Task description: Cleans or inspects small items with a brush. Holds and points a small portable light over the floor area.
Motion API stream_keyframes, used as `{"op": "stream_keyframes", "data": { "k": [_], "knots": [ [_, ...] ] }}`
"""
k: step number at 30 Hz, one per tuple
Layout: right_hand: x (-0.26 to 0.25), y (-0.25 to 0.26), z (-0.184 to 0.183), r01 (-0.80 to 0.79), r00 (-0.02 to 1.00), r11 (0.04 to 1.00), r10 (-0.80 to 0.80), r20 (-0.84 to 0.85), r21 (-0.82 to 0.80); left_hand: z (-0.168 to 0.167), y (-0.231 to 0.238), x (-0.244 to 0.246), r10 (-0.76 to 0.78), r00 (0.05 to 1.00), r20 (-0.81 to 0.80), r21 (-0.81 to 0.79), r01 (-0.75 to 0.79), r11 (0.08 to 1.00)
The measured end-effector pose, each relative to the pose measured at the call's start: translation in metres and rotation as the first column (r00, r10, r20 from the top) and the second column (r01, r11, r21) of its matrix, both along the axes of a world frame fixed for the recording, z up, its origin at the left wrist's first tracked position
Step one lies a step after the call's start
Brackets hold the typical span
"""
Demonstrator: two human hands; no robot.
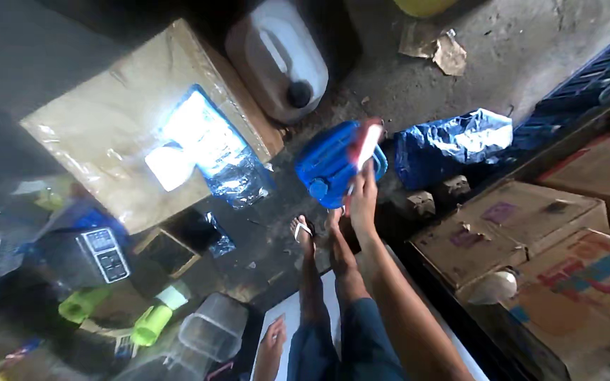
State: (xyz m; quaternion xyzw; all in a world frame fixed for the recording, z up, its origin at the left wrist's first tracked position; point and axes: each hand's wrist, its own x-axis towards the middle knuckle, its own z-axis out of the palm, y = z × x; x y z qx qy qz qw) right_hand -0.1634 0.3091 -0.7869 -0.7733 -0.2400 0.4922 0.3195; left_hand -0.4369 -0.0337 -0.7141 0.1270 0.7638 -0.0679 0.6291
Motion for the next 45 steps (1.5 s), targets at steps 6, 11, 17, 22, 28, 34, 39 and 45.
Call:
{"op": "stream_keyframes", "data": {
  "k": [6, 11, 17, 22, 28, 34, 39, 45],
  "knots": [
    [-0.099, -0.043, -0.014, -0.155, 0.778, 0.924, -0.103, -0.620, -0.348, 0.000, 0.024, 0.002, -0.010, 0.998, -0.059, -0.005, 0.009, 1.000],
    [-0.013, 0.002, 0.067, -0.155, 0.934, 0.986, 0.124, -0.335, -0.067, 0.011, 0.058, 0.017, 0.043, 0.998, -0.055, 0.040, -0.041, 0.998],
    [0.007, 0.024, -0.057, -0.464, 0.868, 0.863, 0.488, 0.092, -0.198, 0.002, 0.047, 0.043, 0.082, 0.996, -0.048, 0.078, -0.078, 0.994],
    [-0.099, -0.103, 0.001, -0.817, 0.575, 0.533, 0.731, -0.367, -0.219, 0.026, 0.038, 0.056, 0.051, 0.999, -0.014, -0.021, -0.051, 0.998],
    [-0.038, -0.026, -0.057, -0.503, 0.846, 0.850, 0.521, 0.112, -0.157, -0.002, 0.008, 0.047, 0.109, 0.992, -0.069, 0.042, -0.106, 0.993],
    [-0.104, -0.110, -0.025, -0.689, 0.725, 0.692, 0.651, -0.226, -0.216, -0.007, 0.047, 0.031, 0.058, 0.998, -0.037, 0.056, -0.056, 0.997],
    [-0.071, -0.064, -0.045, -0.481, 0.876, 0.848, 0.476, -0.076, -0.224, -0.032, 0.049, 0.006, -0.037, 0.999, -0.021, 0.108, 0.039, 0.993],
    [-0.034, 0.033, -0.015, -0.515, 0.823, 0.836, 0.544, 0.166, -0.189, -0.033, 0.064, -0.009, -0.043, 0.999, 0.005, 0.075, 0.042, 0.996]
  ]
}}
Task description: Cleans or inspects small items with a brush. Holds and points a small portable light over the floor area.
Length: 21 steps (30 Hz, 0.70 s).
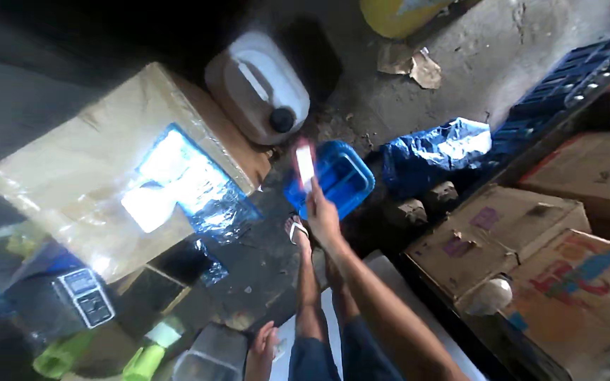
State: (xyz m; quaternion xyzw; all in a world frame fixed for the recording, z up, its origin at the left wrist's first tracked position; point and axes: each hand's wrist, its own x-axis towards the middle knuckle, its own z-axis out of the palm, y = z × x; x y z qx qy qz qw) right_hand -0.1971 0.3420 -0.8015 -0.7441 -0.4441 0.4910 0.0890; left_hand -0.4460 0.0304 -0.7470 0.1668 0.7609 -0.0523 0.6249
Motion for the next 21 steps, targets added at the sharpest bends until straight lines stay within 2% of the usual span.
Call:
{"op": "stream_keyframes", "data": {
  "k": [2, 3, 6, 8, 9, 10, 12, 14, 15, 16, 18, 21],
  "knots": [
    [0.040, 0.040, -0.024, -0.066, 0.987, 0.997, 0.070, 0.145, -0.030, -0.007, 0.004, -0.004, -0.038, 0.999, 0.030, 0.000, 0.038, 0.999],
    [0.060, 0.037, -0.038, -0.064, 0.980, 0.997, 0.073, 0.187, -0.054, -0.007, 0.004, -0.008, -0.052, 0.998, 0.032, -0.004, 0.053, 0.999],
    [0.118, -0.060, -0.066, 0.081, 0.944, 0.978, -0.014, 0.329, -0.191, -0.001, 0.012, -0.015, -0.027, 1.000, -0.001, 0.001, 0.027, 1.000],
    [0.143, -0.123, -0.043, 0.245, 0.933, 0.914, -0.132, 0.336, -0.323, 0.010, 0.011, -0.017, 0.005, 1.000, 0.006, -0.025, -0.005, 1.000],
    [0.146, -0.133, -0.029, 0.286, 0.932, 0.891, -0.173, 0.319, -0.352, 0.013, 0.012, -0.019, 0.001, 1.000, 0.019, -0.040, 0.000, 0.999],
    [0.144, -0.126, -0.016, 0.302, 0.930, 0.895, -0.201, 0.307, -0.330, 0.014, 0.013, -0.022, -0.017, 0.999, 0.033, -0.048, 0.019, 0.999],
    [0.127, -0.067, -0.004, 0.274, 0.932, 0.951, -0.226, 0.283, -0.143, 0.003, 0.013, -0.024, -0.040, 0.997, 0.060, -0.054, 0.044, 0.998],
    [0.108, -0.006, -0.018, 0.185, 0.950, 0.982, -0.189, 0.247, 0.041, -0.002, 0.007, -0.028, -0.029, 0.997, 0.072, -0.061, 0.034, 0.998],
    [0.106, 0.016, -0.033, 0.111, 0.962, 0.992, -0.122, 0.244, 0.059, -0.009, 0.007, -0.028, -0.019, 0.997, 0.069, -0.051, 0.023, 0.998],
    [0.108, 0.023, -0.047, 0.044, 0.964, 0.998, -0.052, 0.262, 0.036, -0.012, 0.006, -0.029, -0.003, 0.998, 0.060, -0.040, 0.005, 0.999],
    [0.120, -0.022, -0.056, 0.020, 0.947, 0.992, 0.022, 0.321, -0.128, -0.008, 0.002, -0.033, 0.020, 1.000, 0.013, -0.020, -0.019, 1.000],
    [0.166, -0.103, -0.026, 0.100, 0.923, 0.920, 0.057, 0.380, -0.380, -0.013, 0.001, -0.025, 0.059, 0.998, 0.030, 0.012, -0.060, 0.998]
  ]
}}
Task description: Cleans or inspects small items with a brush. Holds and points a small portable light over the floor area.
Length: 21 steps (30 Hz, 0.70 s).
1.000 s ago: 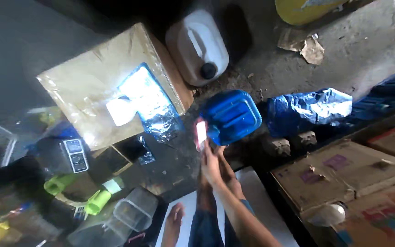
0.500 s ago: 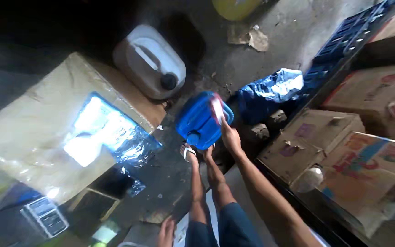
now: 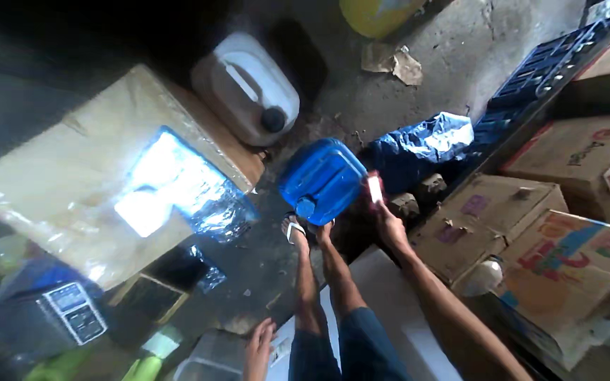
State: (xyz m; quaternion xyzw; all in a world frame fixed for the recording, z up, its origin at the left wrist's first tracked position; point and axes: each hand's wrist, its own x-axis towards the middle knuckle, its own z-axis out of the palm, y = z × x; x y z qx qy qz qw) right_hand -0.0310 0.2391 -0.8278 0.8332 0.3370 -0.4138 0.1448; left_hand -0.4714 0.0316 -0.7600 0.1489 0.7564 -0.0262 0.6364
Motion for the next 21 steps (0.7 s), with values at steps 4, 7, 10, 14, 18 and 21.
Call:
{"op": "stream_keyframes", "data": {
  "k": [4, 7, 10, 14, 18, 21],
  "knots": [
    [-0.011, 0.004, 0.040, 0.098, 0.995, 0.970, -0.097, -0.020, 0.223, -0.003, -0.011, 0.004, -0.001, 0.999, 0.051, -0.043, 0.003, 0.999],
    [-0.126, -0.001, 0.011, 0.476, 0.866, 0.803, -0.355, -0.353, 0.359, -0.005, -0.017, 0.014, 0.020, 0.999, 0.036, -0.062, -0.018, 0.998],
    [-0.218, -0.059, 0.017, 0.497, 0.685, 0.866, -0.428, -0.590, -0.052, 0.009, -0.008, 0.025, 0.111, 0.994, -0.009, -0.051, -0.111, 0.992],
    [-0.174, -0.030, 0.067, 0.244, 0.779, 0.960, -0.108, -0.618, 0.140, 0.032, -0.036, 0.030, 0.089, 0.996, 0.033, -0.122, -0.084, 0.989],
    [-0.161, -0.001, -0.010, 0.290, 0.879, 0.874, -0.082, -0.470, 0.389, 0.019, -0.064, 0.024, 0.002, 1.000, 0.014, -0.166, 0.000, 0.986],
    [-0.220, -0.060, 0.011, -0.148, 0.734, 0.989, 0.114, -0.670, 0.006, 0.020, -0.057, 0.029, 0.078, 0.996, -0.038, -0.161, -0.083, 0.984]
  ]
}}
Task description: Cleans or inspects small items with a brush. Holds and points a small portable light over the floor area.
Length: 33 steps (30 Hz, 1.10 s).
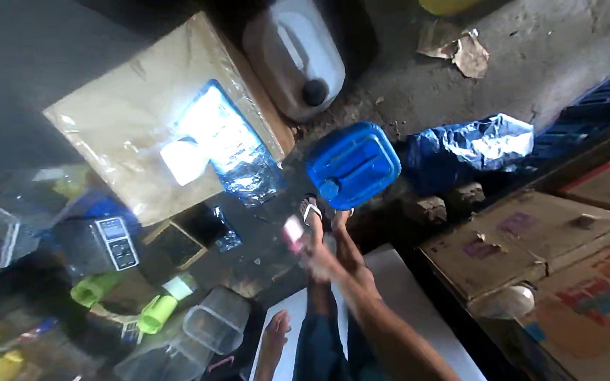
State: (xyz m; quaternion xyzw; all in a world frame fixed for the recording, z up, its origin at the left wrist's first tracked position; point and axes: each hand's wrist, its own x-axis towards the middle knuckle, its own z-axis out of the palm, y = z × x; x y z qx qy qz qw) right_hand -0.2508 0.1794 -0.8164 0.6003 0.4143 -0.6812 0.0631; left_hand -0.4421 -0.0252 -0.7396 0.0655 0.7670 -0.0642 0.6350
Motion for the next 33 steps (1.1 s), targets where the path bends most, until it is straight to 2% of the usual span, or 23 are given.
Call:
{"op": "stream_keyframes", "data": {
  "k": [1, 2, 3, 5, 7, 8, 9, 11, 12, 13, 14, 16, 17, 18, 19, 20, 22, 23, 25, 27, 29, 31, 33],
  "knots": [
    [-0.014, -0.015, 0.008, -0.090, 0.995, 0.995, 0.088, -0.039, -0.034, 0.002, 0.003, 0.001, 0.036, 0.999, -0.015, 0.017, -0.036, 0.999],
    [-0.018, -0.021, 0.020, -0.093, 0.995, 0.996, 0.093, -0.034, 0.002, 0.007, 0.002, 0.001, 0.065, 0.998, -0.020, 0.031, -0.064, 0.997],
    [-0.012, -0.013, 0.028, -0.006, 1.000, 0.994, 0.007, -0.009, 0.105, 0.008, 0.001, 0.001, 0.087, 0.996, -0.020, 0.051, -0.086, 0.995],
    [0.016, 0.032, 0.024, 0.230, 0.966, 0.923, -0.255, 0.041, 0.308, 0.002, -0.005, 0.001, 0.094, 0.996, -0.005, 0.072, -0.093, 0.993],
    [0.028, 0.056, -0.001, 0.478, 0.848, 0.804, -0.527, 0.053, 0.352, -0.002, -0.014, 0.004, 0.063, 0.998, 0.024, 0.050, -0.064, 0.997],
    [0.021, 0.062, -0.012, 0.555, 0.808, 0.784, -0.588, 0.045, 0.277, -0.012, -0.014, 0.005, 0.041, 0.999, 0.031, 0.045, -0.043, 0.998],
    [0.006, 0.058, -0.015, 0.599, 0.795, 0.791, -0.606, 0.019, 0.125, -0.015, -0.016, 0.007, 0.025, 0.999, 0.035, 0.034, -0.026, 0.999],
    [-0.023, 0.046, 0.004, 0.576, 0.787, 0.786, -0.607, -0.106, -0.225, -0.009, -0.009, 0.009, 0.024, 0.998, 0.050, 0.035, -0.025, 0.999],
    [-0.034, 0.053, 0.018, 0.585, 0.765, 0.774, -0.626, -0.154, -0.241, -0.010, 0.000, 0.010, 0.050, 0.997, 0.052, 0.053, -0.052, 0.997],
    [-0.039, 0.061, 0.033, 0.634, 0.740, 0.757, -0.653, -0.163, -0.158, -0.007, 0.006, 0.011, 0.091, 0.995, 0.048, 0.066, -0.094, 0.993],
    [-0.042, 0.069, 0.043, 0.731, 0.672, 0.682, -0.727, -0.143, -0.034, -0.001, 0.009, 0.012, 0.134, 0.990, 0.033, 0.075, -0.136, 0.988],
    [-0.043, 0.090, 0.035, 0.864, 0.489, 0.466, -0.866, -0.102, 0.192, -0.001, 0.015, 0.011, 0.175, 0.985, 0.005, 0.089, -0.175, 0.981],
    [-0.048, 0.096, 0.022, 0.887, 0.424, 0.397, -0.902, -0.077, 0.236, -0.004, 0.016, 0.009, 0.166, 0.986, 0.005, 0.092, -0.166, 0.982],
    [-0.058, 0.097, 0.008, 0.902, 0.392, 0.378, -0.919, -0.030, 0.206, -0.008, 0.014, 0.008, 0.145, 0.989, 0.009, 0.093, -0.145, 0.985],
    [-0.074, 0.095, 0.002, 0.910, 0.402, 0.405, -0.914, 0.051, 0.086, -0.011, 0.012, 0.008, 0.116, 0.993, 0.012, 0.090, -0.117, 0.989],
    [-0.091, 0.084, 0.000, 0.885, 0.465, 0.458, -0.879, 0.102, -0.086, -0.011, 0.010, 0.009, 0.085, 0.996, 0.015, 0.079, -0.086, 0.993],
    [-0.127, 0.051, -0.015, 0.823, 0.455, 0.387, -0.887, 0.075, -0.417, -0.010, 0.013, 0.007, 0.025, 0.999, 0.025, 0.081, -0.027, 0.996],
    [-0.134, 0.038, -0.013, 0.785, 0.470, 0.380, -0.880, 0.070, -0.489, -0.008, 0.014, 0.009, 0.017, 1.000, 0.017, 0.090, -0.019, 0.996],
    [-0.130, 0.015, 0.015, 0.770, 0.480, 0.383, -0.875, 0.066, -0.511, 0.007, 0.005, 0.002, 0.034, 0.999, 0.015, 0.069, -0.035, 0.997],
    [-0.099, 0.024, 0.038, 0.819, 0.468, 0.446, -0.883, -0.028, -0.362, -0.003, 0.001, -0.010, 0.061, 0.998, 0.010, 0.064, -0.062, 0.996],
    [-0.045, 0.036, 0.053, 0.851, 0.513, 0.519, -0.854, -0.083, -0.077, -0.004, -0.010, -0.017, 0.057, 0.998, 0.009, 0.044, -0.057, 0.997],
    [0.014, 0.063, 0.044, 0.750, 0.651, 0.622, -0.755, -0.080, 0.224, -0.008, -0.008, -0.019, 0.063, 0.998, 0.002, 0.052, -0.063, 0.997],
    [0.056, 0.086, 0.020, 0.638, 0.715, 0.662, -0.699, 0.018, 0.392, -0.011, -0.004, -0.020, 0.049, 0.999, 0.002, 0.054, -0.049, 0.997]
  ]
}}
